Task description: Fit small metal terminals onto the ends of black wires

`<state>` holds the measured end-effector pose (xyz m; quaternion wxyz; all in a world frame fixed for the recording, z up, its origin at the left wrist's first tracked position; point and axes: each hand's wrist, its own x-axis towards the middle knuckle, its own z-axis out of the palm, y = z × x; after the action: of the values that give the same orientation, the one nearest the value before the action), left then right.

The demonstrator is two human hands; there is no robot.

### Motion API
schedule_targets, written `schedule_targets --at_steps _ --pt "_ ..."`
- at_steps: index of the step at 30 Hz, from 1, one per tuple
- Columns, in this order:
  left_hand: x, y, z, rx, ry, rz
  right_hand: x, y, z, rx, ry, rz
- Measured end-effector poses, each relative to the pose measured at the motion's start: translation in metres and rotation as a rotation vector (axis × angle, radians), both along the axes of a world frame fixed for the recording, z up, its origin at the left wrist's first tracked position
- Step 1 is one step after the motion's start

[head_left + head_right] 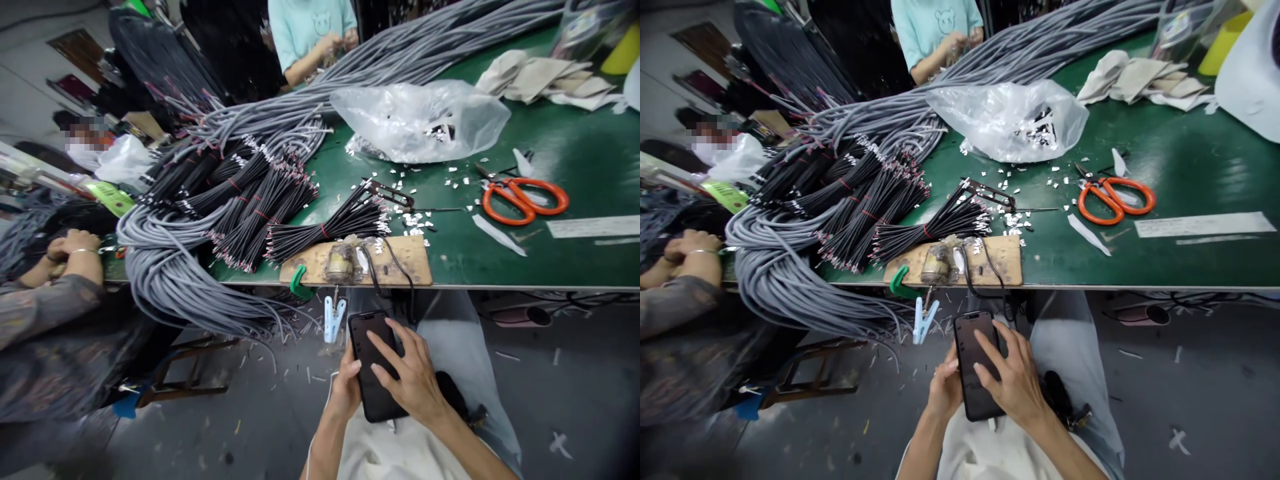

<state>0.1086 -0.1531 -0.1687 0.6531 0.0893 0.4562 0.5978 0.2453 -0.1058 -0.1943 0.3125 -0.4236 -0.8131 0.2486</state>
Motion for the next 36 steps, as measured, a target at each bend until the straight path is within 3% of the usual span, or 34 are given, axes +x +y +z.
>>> schedule_targets --at_steps 6,11,13,16,20,23,27,30,33,36 --pt "-0.001 -0.009 -0.007 0.093 -0.014 -0.064 -0.019 0.007 0.017 0.14 -0.117 0.03" --pt "-0.002 -0.01 -0.003 0.093 -0.019 -0.116 -0.016 0.008 0.026 0.126 0.051 -0.067" --pt "-0.003 -0.01 -0.001 0.081 -0.013 -0.117 -0.008 0.005 0.022 0.0 0.158 -0.138" --pt "-0.006 -0.009 0.0 0.064 -0.005 -0.085 0.006 -0.005 0.008 -0.364 0.251 -0.159" --pt "-0.01 -0.007 0.0 0.077 -0.006 -0.055 0.019 -0.027 -0.014 -0.876 0.312 0.004" --pt "-0.011 -0.006 0.002 0.092 -0.01 -0.036 0.019 -0.04 -0.018 -1.051 0.388 0.092" --pt "-0.013 -0.007 -0.003 0.081 -0.115 -0.093 0.01 -0.045 -0.012 -0.973 0.412 0.163" --pt "-0.018 -0.01 -0.018 0.052 -0.191 -0.115 0.003 -0.045 -0.011 -0.9 0.376 0.189" --pt "-0.033 -0.019 -0.038 0.002 -0.21 -0.128 0.0 -0.04 -0.016 -0.807 0.204 0.314" --pt "-0.059 -0.032 -0.049 -0.169 -0.223 -0.157 0.0 -0.033 -0.018 -0.713 0.054 0.409"
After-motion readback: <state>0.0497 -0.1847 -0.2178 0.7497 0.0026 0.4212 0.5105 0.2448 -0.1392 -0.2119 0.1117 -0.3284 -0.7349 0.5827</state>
